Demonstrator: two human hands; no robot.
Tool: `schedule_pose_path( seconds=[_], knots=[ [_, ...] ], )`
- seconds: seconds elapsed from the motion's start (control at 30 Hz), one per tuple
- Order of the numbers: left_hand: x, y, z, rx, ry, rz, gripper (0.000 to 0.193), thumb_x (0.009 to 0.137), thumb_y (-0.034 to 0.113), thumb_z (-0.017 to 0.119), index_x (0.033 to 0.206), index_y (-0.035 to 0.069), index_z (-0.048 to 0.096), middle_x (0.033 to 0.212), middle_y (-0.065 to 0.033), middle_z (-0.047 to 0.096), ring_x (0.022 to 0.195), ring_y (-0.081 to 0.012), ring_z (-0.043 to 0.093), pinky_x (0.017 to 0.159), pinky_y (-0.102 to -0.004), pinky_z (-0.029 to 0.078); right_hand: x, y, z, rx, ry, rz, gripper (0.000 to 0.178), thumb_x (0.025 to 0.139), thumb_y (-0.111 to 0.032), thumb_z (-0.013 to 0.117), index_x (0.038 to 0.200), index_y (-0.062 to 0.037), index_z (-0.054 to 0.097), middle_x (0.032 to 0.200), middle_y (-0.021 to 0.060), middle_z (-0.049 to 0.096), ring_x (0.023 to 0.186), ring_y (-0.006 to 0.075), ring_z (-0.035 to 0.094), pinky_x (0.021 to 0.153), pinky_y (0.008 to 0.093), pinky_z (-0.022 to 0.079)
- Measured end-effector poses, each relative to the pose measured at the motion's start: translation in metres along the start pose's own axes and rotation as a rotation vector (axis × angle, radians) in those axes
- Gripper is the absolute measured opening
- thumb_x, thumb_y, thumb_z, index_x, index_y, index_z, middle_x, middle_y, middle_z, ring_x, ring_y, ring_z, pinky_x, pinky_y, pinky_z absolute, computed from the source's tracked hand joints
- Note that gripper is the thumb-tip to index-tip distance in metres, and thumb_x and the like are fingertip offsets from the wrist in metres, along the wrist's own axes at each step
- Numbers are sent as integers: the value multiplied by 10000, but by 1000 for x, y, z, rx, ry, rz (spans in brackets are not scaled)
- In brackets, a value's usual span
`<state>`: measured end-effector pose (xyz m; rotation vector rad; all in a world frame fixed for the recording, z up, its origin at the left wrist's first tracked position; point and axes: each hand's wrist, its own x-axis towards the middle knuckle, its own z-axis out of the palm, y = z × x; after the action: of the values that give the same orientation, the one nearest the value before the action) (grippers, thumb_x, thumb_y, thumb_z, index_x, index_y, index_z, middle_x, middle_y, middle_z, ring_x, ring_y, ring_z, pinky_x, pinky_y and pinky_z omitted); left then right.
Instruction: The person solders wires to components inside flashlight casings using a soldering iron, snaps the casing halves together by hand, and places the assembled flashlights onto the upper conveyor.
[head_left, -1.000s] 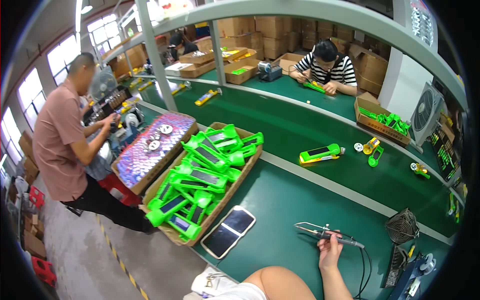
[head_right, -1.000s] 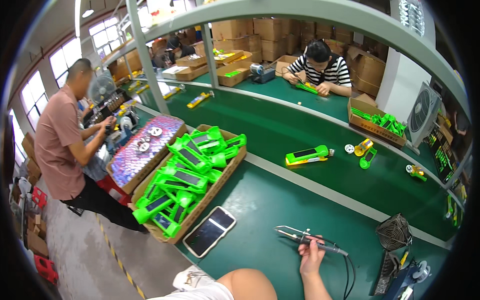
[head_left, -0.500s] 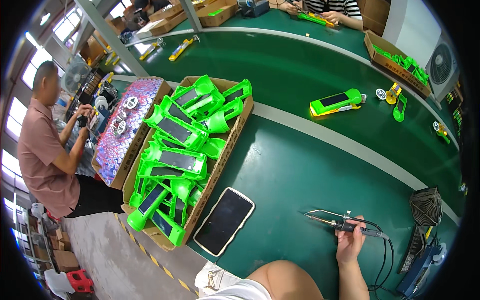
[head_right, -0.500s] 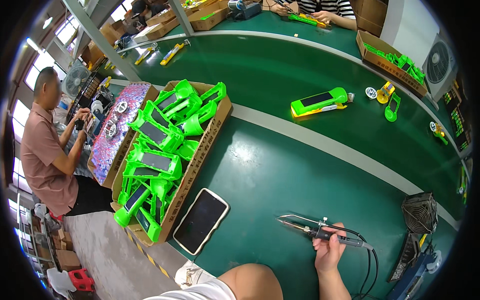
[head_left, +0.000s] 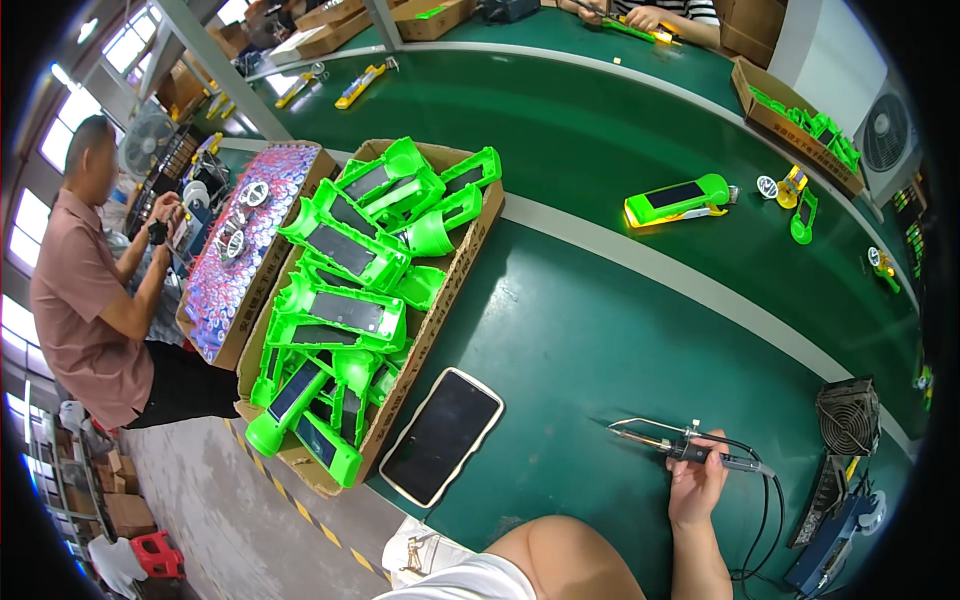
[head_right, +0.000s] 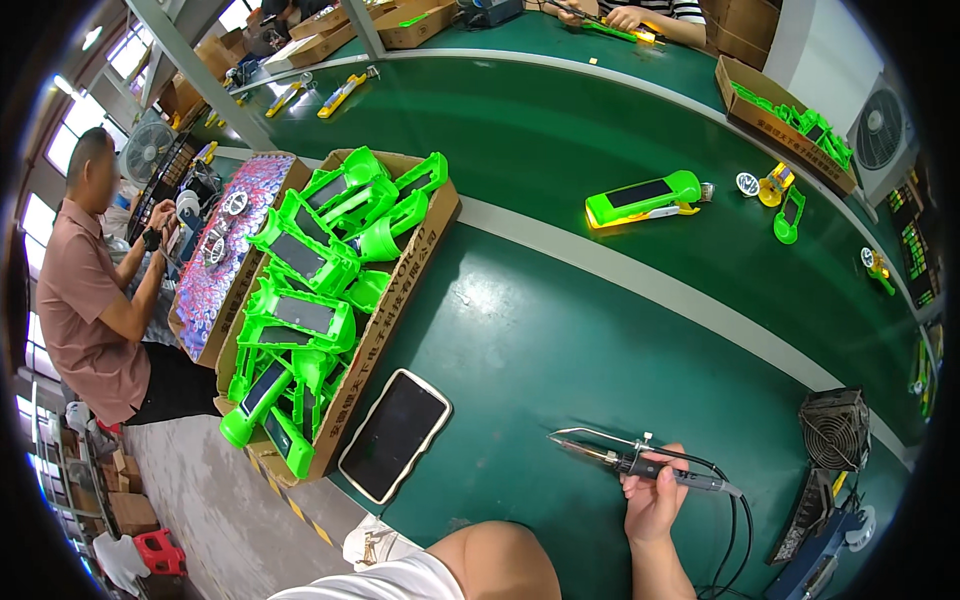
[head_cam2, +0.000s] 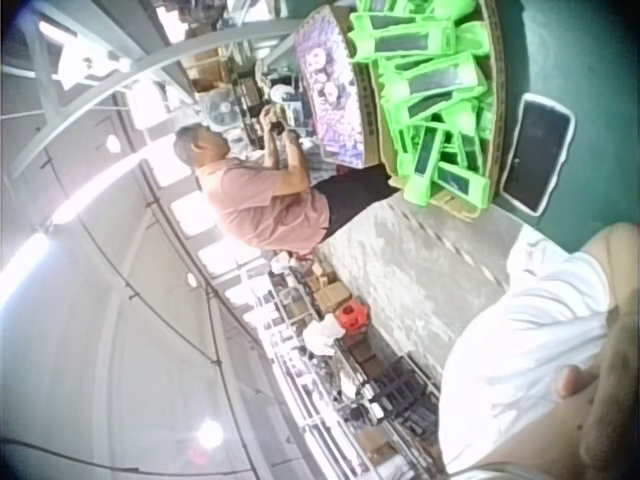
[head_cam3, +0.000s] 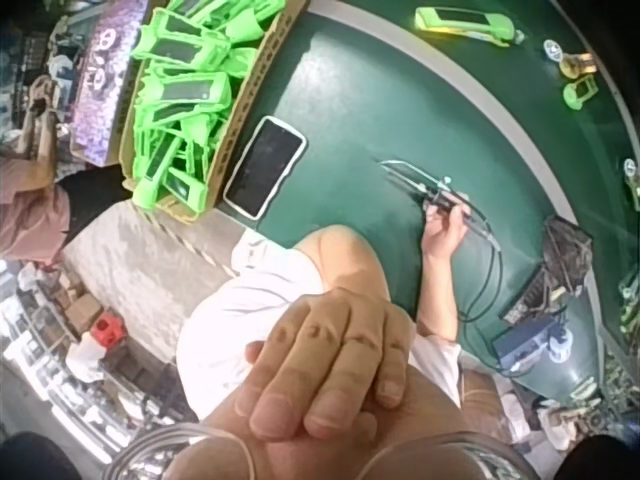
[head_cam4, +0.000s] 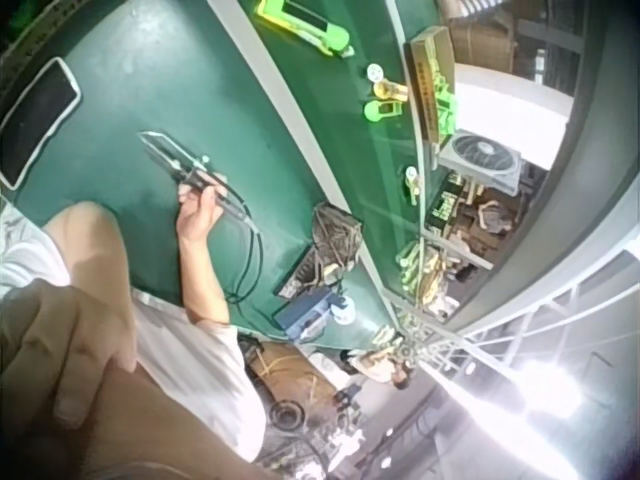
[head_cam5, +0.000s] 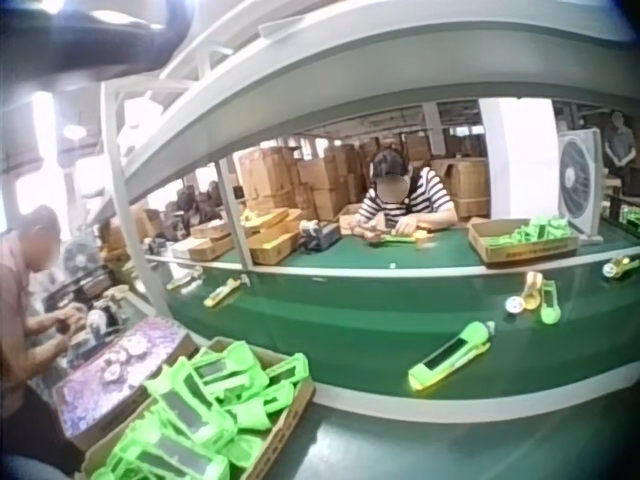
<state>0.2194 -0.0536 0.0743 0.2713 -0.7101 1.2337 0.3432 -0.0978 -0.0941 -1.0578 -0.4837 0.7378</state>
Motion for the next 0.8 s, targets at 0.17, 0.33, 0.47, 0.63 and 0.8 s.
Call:
schedule_pose_path(
  seconds=[0.17, 0.33, 0.47, 0.63, 0.8],
  knots=[
    [-8, 8, -3, 13, -46, -52, 315, 916, 297, 329, 1096, 185, 562, 1126, 41, 549, 1065, -159, 506, 942, -358, 342, 1, -2, -2, 1, 0, 7, 240, 857, -286, 405, 857, -53, 461, 610, 29, 425, 476, 102, 403, 487, 239, 341],
    [-1, -8, -19, 5, -328, 201, 313, 917, 296, 325, 1102, 192, 555, 1109, 40, 559, 1059, -163, 511, 948, -352, 335, -1, 0, -4, 3, 29, 11, 240, 857, -287, 404, 856, -54, 459, 582, 30, 426, 475, 102, 403, 488, 239, 341],
    [5, -12, -6, 86, -58, 79, 233, 895, 261, 398, 1014, 200, 588, 1060, 50, 561, 1006, -155, 521, 916, -373, 357, -1, 2, -3, 2, 41, 10, 243, 855, -291, 409, 849, -53, 455, 586, 30, 429, 474, 101, 400, 489, 239, 343],
    [15, -32, 41, 294, 621, 376, 101, 842, 200, 501, 875, 210, 596, 909, 49, 521, 889, -126, 490, 841, -357, 325, 0, -2, -1, -13, 38, -2, 248, 854, -293, 412, 847, -48, 451, 635, 28, 416, 478, 98, 399, 493, 241, 350],
    [5, -26, 16, 197, 294, 331, 80, 837, 188, 508, 849, 200, 587, 925, 50, 529, 889, -124, 494, 805, -329, 330, 0, -4, -1, -7, 4, 10, 249, 853, -270, 419, 848, -21, 434, 693, 45, 406, 496, 117, 430, 496, 265, 383]
  ],
)
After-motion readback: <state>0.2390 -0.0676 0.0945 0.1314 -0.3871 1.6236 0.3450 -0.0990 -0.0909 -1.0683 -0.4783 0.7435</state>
